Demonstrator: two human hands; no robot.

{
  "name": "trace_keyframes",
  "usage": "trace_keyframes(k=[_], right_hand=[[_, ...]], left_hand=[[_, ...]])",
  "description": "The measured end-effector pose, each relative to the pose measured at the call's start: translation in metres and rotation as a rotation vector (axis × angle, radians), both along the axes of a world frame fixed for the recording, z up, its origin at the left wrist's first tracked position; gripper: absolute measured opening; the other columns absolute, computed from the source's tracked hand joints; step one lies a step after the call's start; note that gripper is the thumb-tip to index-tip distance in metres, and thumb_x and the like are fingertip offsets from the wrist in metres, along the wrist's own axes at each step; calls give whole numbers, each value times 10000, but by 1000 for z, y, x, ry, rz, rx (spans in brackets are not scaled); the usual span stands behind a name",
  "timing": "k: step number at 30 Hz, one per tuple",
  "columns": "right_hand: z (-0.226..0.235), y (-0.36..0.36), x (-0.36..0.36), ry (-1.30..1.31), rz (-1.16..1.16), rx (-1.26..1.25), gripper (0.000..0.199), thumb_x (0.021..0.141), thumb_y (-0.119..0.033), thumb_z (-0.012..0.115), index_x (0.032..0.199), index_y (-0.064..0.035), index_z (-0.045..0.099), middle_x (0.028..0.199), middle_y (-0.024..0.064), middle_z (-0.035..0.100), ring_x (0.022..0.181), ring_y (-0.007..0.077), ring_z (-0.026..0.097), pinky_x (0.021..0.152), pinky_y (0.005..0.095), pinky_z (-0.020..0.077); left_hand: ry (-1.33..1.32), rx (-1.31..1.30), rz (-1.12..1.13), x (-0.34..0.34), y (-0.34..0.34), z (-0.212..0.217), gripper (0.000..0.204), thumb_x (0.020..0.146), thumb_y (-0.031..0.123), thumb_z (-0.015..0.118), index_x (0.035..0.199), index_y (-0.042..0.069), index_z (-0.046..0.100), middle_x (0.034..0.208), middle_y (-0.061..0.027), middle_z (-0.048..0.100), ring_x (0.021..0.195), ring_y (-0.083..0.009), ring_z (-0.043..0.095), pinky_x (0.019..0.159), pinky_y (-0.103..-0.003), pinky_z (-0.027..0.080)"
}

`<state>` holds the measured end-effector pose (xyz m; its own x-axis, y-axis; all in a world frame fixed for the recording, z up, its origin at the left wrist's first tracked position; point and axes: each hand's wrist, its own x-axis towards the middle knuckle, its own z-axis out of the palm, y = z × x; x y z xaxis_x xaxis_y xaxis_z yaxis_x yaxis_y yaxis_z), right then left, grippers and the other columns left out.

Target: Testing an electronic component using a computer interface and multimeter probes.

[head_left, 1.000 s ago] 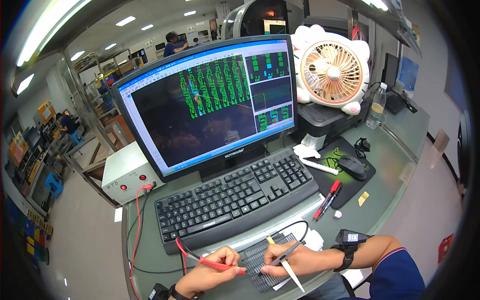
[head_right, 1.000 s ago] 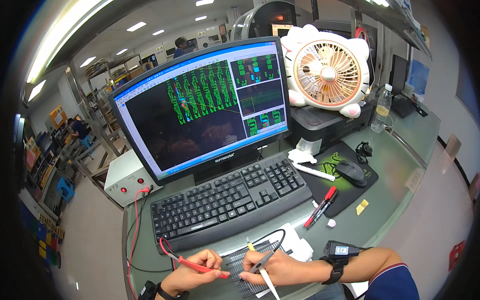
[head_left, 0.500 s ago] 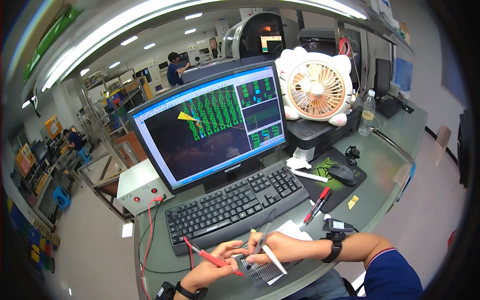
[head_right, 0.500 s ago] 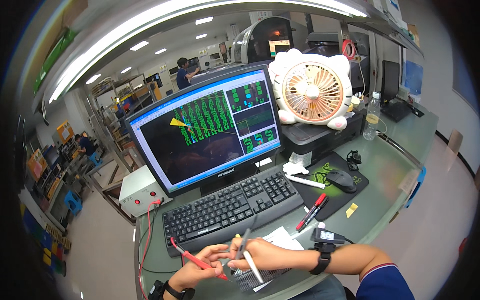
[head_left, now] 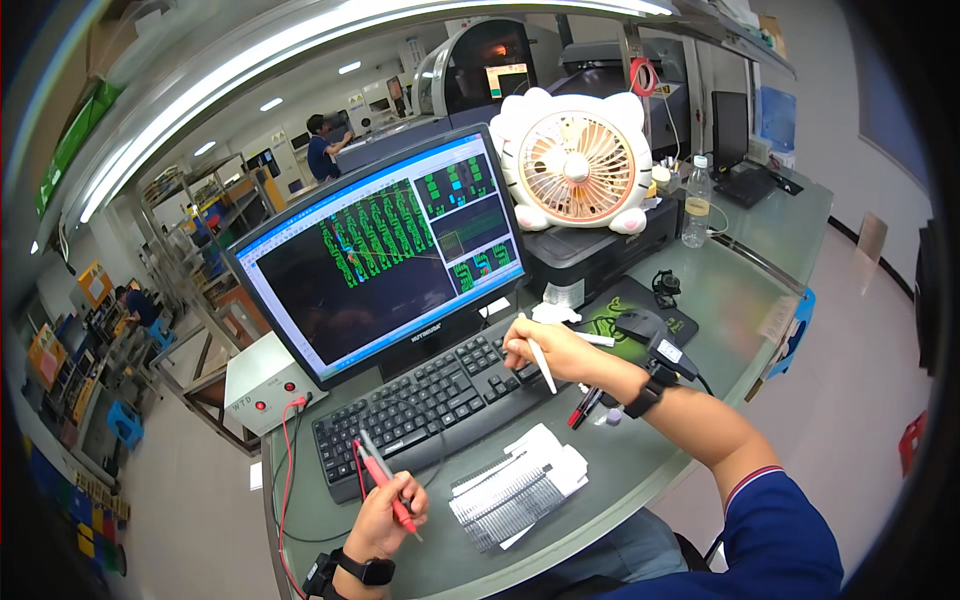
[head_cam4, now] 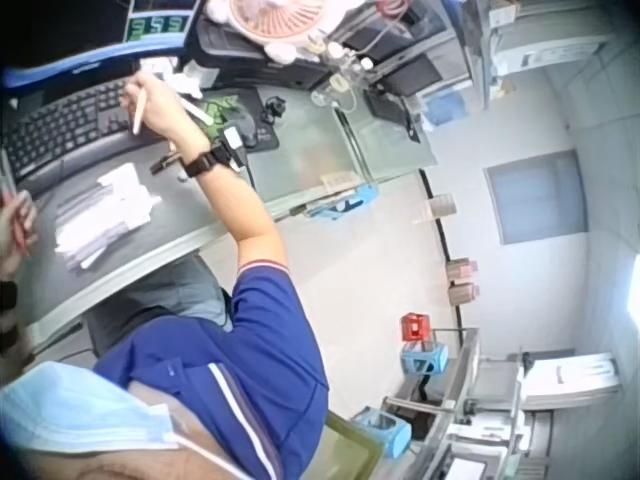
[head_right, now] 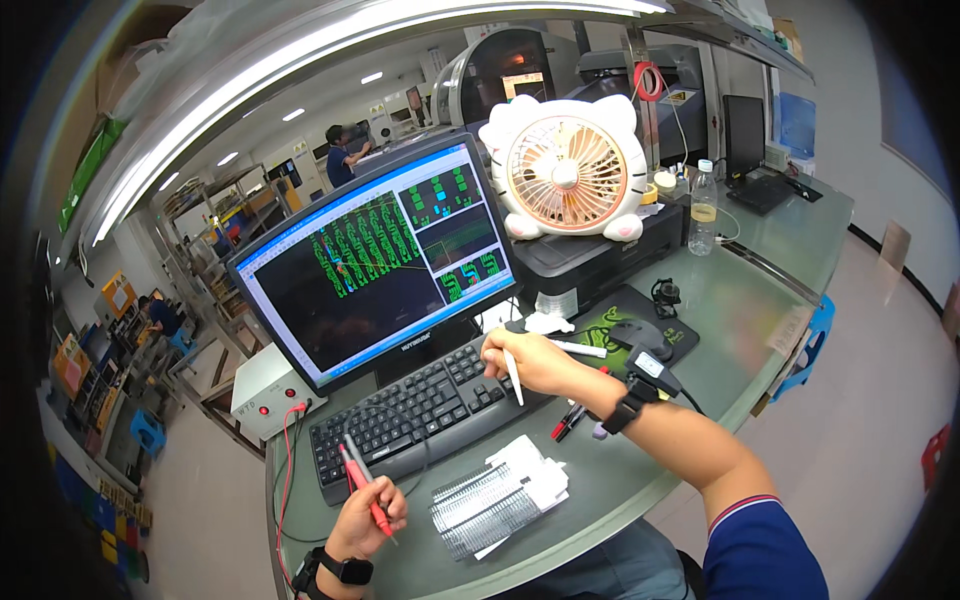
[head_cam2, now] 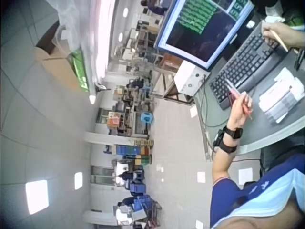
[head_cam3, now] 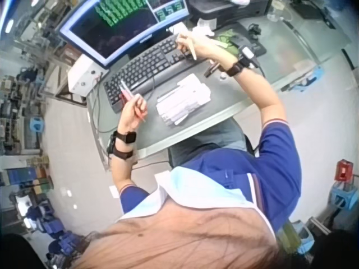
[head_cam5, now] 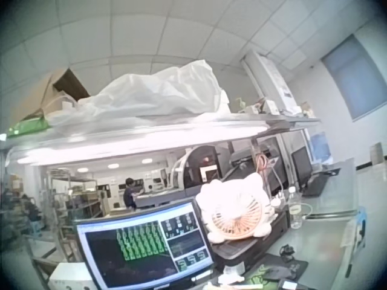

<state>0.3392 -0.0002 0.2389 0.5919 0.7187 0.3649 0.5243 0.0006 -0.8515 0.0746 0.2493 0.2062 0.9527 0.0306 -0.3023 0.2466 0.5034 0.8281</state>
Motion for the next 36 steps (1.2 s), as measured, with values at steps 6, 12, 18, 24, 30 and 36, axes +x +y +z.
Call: trace_keyframes(k=[6, 12, 18, 24, 30, 36], right_hand=[[-8, 37, 18, -508, -108, -205, 102, 894, -183, 563, 954, -104, 589, 879, 136, 595, 905, 332, 576, 775, 419, 464], [-19, 45, 30, -649, -119, -245, 93, 896, -176, 532, 943, -114, 584, 904, 126, 610, 949, 321, 553, 839, 421, 417], [-1, -6, 29, -590, -216, -204, 131, 836, -179, 637, 939, -112, 592, 873, 119, 609, 897, 329, 582, 766, 425, 454], [-17, -116, 48, -787, -610, -219, 291, 722, -81, 714, 984, -75, 588, 953, 105, 638, 954, 337, 584, 845, 442, 449], [-54, -175, 58, -599, -764, -332, 405, 708, -95, 734, 1065, -59, 544, 1181, 133, 599, 1086, 351, 543, 951, 447, 401], [-46, -165, 51, -583, -737, -335, 465, 671, -80, 741, 1090, -50, 542, 1192, 134, 597, 1041, 341, 560, 903, 426, 440]], left_hand=[[127, 513, 33, -5, -11, 6, 228, 973, 182, 484, 1015, -17, 589, 651, 4, 483, 595, -99, 471, 647, -300, 513], [256, 541, -152, 4, -20, 11, 332, 960, 249, 551, 1131, -35, 568, 647, 49, 398, 570, -58, 422, 609, -295, 553], [273, 712, -193, 12, -27, 8, 379, 896, 323, 649, 1050, -23, 626, 696, 11, 533, 652, -51, 540, 581, -260, 556], [258, 804, -299, 14, -25, 6, 336, 884, 308, 668, 976, -14, 643, 876, -48, 634, 790, -97, 604, 602, -248, 559], [201, 334, -177, 17, -14, 22, 178, 905, 198, 646, 928, 37, 575, 680, 32, 441, 553, -57, 399, 572, -259, 460], [-83, 36, 151, 40, -6, 39, 156, 927, 196, 599, 869, 90, 501, 603, 59, 348, 523, -68, 391, 620, -302, 461]])
